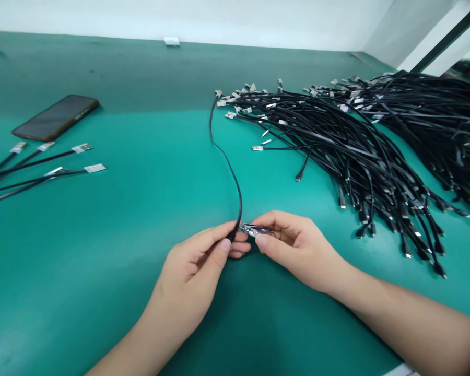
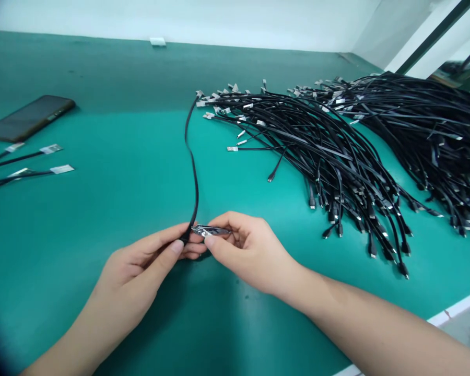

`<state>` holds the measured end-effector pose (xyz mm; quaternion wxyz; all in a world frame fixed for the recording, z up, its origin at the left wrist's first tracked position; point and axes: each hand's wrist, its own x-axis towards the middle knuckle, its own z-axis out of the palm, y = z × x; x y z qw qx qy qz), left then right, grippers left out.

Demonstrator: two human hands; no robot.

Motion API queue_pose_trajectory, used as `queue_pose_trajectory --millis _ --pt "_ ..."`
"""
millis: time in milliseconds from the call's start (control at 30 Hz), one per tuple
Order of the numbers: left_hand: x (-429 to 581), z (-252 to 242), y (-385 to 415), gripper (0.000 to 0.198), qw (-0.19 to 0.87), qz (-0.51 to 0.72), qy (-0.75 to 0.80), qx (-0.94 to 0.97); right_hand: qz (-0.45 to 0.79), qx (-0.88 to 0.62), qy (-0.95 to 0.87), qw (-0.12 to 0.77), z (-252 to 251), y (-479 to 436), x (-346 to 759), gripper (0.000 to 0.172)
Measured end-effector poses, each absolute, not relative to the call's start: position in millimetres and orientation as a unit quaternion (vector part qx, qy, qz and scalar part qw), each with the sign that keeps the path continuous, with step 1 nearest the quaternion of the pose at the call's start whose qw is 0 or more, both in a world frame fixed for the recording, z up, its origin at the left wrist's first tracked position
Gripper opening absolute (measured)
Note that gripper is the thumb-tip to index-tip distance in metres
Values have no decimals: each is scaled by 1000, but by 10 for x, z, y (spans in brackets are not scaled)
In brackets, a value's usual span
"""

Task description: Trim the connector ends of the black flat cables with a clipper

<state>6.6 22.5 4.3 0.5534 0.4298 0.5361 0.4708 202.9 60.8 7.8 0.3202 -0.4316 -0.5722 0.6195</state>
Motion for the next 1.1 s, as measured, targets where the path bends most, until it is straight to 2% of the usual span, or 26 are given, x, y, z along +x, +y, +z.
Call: queue_pose_trajectory --millis 167,333,567,1100 --pt "78 65 242 22 587 470 535 384 637 -409 -568 322 78 581 2036 19" --pt "99 53 238 27 554 491 551 384 604 -434 -591 313 86 565 2051 20" --pt "115 62 214 34 511 513 556 408 619 -438 -576 306 122 546 2027 19" --pt "146 93 188 33 490 496 566 440 615 -436 -587 295 171 542 2042 18"
